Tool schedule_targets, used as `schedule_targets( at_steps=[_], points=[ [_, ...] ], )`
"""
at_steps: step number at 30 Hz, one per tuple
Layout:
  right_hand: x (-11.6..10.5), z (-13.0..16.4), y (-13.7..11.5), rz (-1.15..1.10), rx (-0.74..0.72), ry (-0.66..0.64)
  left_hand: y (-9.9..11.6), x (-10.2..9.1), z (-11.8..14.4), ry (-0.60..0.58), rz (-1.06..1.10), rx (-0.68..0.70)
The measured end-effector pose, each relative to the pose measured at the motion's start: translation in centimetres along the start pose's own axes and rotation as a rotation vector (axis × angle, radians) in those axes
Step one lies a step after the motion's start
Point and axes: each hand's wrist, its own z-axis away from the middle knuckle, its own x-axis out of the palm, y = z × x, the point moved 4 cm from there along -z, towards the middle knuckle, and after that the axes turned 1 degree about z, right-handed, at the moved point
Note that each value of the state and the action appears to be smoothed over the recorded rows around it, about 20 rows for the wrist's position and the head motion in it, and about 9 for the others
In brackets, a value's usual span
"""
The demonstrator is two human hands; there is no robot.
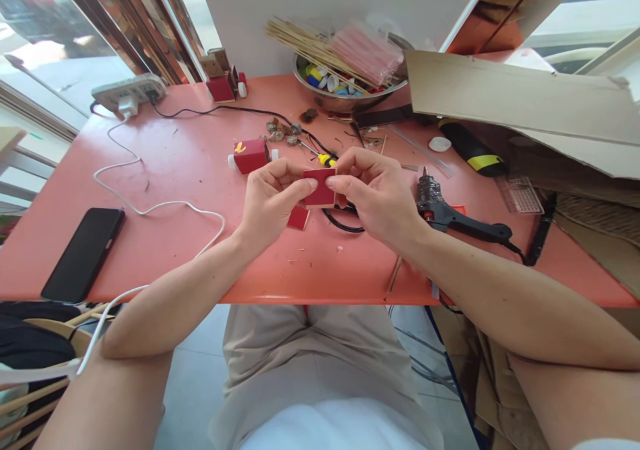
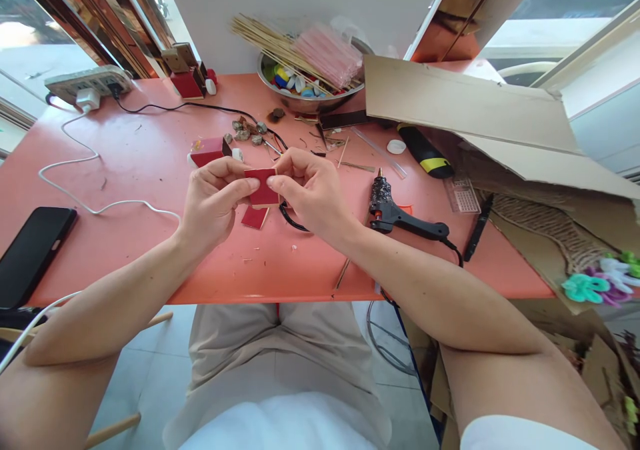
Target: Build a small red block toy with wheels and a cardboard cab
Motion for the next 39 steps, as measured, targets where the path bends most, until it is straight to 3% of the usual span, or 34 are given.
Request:
schedule_targets(
  at_steps=[13, 20, 33, 39],
  points=[
    [0.3, 0.0, -0.1, -0.048, -0.018, -0.034, 0.5, 0.0, 0.0, -0.001, -0.069, 0.050],
    [0.7, 0.2, -0.1, -0.049, -0.032, 0.038, 0.6, 0.2, 0.0, -0.003, -0.041, 0.083],
    [0.0, 0.5, -0.9, 0.033, -0.060, 0.107, -0.4, 0.4, 0.0, -0.063, 0.091, -0.046],
    [-0.1, 0.7, -0.8, 0.066, -0.113, 0.128, -0.6, 0.5, -0.2, -0.158, 0.159, -0.165]
  ],
)
